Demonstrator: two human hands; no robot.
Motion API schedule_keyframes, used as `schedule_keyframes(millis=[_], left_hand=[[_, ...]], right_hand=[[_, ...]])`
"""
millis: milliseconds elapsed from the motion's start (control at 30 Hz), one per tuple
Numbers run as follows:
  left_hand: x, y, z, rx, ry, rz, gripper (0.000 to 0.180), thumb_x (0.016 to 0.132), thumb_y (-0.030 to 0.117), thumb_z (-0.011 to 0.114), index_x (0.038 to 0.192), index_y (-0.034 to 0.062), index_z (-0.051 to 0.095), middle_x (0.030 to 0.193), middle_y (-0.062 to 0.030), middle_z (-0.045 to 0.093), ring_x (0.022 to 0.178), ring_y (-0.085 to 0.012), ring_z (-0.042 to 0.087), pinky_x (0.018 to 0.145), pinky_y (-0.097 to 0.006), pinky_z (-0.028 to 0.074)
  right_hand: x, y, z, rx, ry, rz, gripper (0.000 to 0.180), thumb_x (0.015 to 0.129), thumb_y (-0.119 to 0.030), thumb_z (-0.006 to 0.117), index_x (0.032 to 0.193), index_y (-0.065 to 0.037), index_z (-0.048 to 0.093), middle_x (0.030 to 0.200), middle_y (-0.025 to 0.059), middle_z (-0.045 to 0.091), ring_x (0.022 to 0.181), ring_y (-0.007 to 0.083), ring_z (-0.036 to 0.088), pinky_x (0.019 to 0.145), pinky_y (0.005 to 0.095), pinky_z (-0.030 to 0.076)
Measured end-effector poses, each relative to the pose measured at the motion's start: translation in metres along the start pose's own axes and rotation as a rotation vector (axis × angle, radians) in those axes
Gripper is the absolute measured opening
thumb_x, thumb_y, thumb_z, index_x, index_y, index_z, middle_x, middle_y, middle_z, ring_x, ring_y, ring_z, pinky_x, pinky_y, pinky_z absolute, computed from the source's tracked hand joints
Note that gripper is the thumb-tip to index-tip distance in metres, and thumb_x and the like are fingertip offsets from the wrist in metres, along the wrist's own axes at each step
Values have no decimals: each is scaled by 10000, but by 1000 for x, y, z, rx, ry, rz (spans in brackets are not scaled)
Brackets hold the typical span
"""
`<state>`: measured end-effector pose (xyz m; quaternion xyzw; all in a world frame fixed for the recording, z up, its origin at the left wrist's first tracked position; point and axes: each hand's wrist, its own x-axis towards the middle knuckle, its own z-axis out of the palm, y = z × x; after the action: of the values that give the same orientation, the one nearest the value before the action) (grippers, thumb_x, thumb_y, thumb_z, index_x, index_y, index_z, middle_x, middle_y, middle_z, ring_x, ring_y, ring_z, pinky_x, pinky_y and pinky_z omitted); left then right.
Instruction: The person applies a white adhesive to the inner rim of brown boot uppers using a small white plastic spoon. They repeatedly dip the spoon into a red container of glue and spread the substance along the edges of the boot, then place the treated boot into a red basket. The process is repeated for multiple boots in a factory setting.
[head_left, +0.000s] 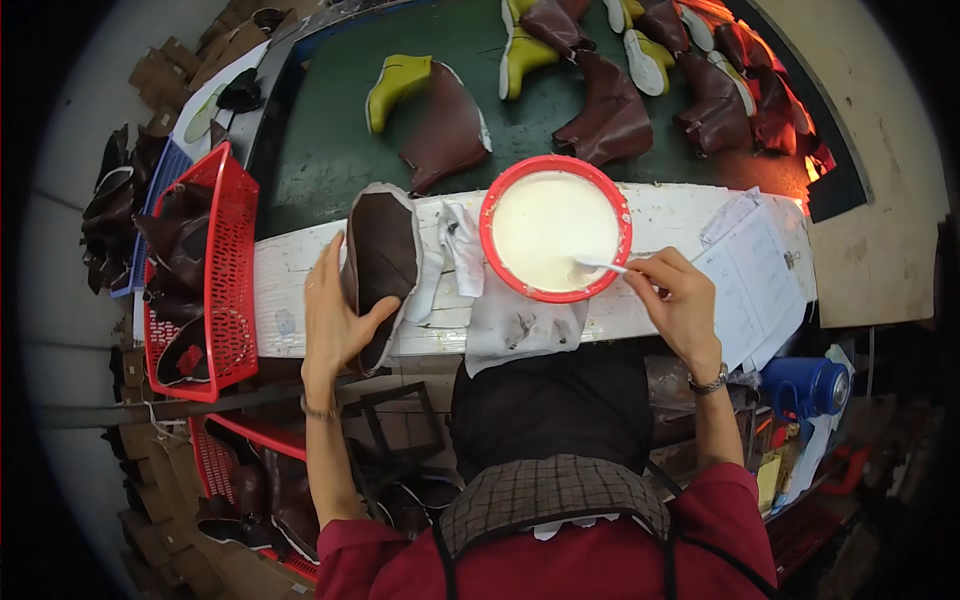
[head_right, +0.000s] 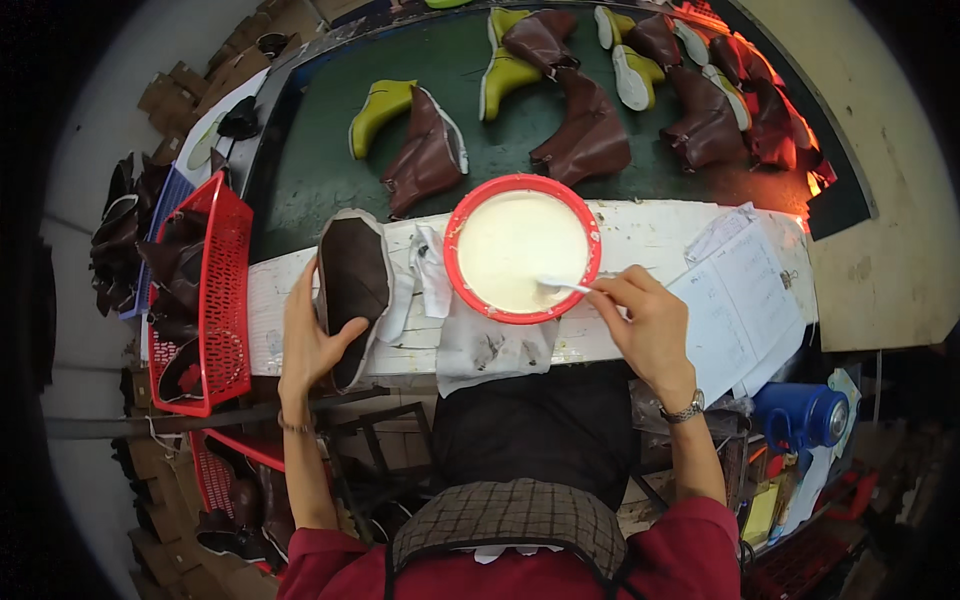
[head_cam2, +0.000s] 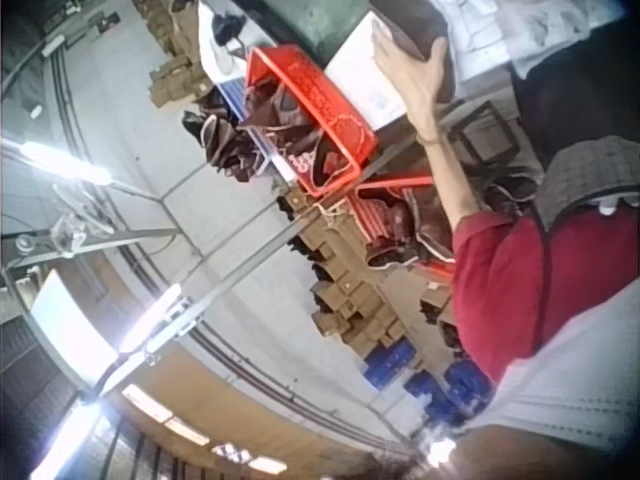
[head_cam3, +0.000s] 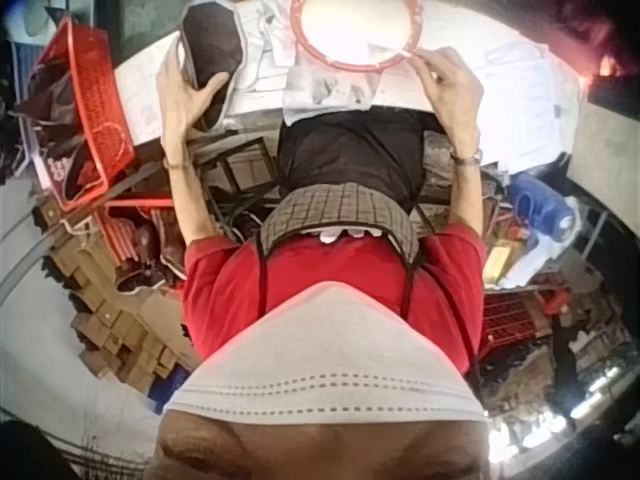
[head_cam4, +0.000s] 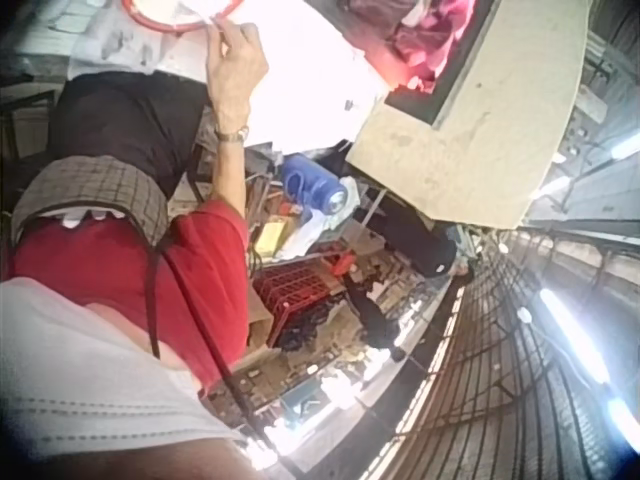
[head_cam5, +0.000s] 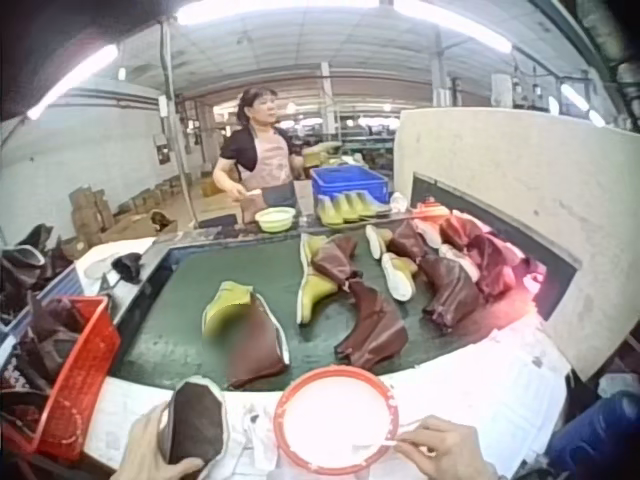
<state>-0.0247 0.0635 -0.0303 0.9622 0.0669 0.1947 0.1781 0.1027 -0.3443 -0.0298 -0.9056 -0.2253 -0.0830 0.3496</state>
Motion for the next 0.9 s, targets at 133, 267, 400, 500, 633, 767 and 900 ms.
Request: schedule_keyframes(millis=[133,267,400,500,633,767,900], left_hand=[[17,-41,14,-238,-246,-209,916,771,238,831,1550,12,404,1330,-243,653,1211,-450,625,1068,-470,466],[31,-27,-12,-320,-68,-329,551,829,112,759,1348,-24,634,1166,-197,750,1060,-286,728,944,-373,536],[34,19,-44,-612,-184,-369,385,876,5,695,1258,-40,689,999,-77,757,884,-106,662,812,-287,535],[37,46,-55,-735,-393,-373,379,881,21,711,1252,-49,690,949,-45,741,830,-91,634,768,-280,534],[41,76,-55,-795,-584,-362,348,864,31,748,1198,-57,708,911,-40,743,809,-92,635,749,-279,535],[42,77,-61,-841,-662,-337,328,847,30,769,1158,-60,719,882,-34,743,797,-87,635,745,-278,535],[35,84,-60,-992,-305,-371,297,865,38,774,1143,-54,724,919,-45,751,789,-94,641,739,-269,534]], right_hand=[[3,11,2,-43,-22,3,117,886,-132,793,984,-69,786,857,47,680,667,181,646,601,296,503],[-1,29,7,146,105,51,125,905,-80,770,1015,-22,775,849,57,663,683,141,622,617,275,494],[5,38,9,170,127,-2,137,888,-56,780,1023,-33,783,888,66,670,742,159,638,650,276,499],[30,2,2,331,173,-178,166,859,-52,801,1025,-50,791,915,72,668,809,185,641,703,291,502],[61,-37,5,334,78,-423,196,810,-90,837,1003,-116,814,898,27,656,861,176,611,804,328,453],[76,-42,9,306,62,-515,190,798,-150,856,985,-145,820,873,-9,650,832,154,582,812,321,397],[70,-40,14,309,149,-467,185,803,-152,855,983,-133,817,877,-5,656,831,158,582,813,320,395]])
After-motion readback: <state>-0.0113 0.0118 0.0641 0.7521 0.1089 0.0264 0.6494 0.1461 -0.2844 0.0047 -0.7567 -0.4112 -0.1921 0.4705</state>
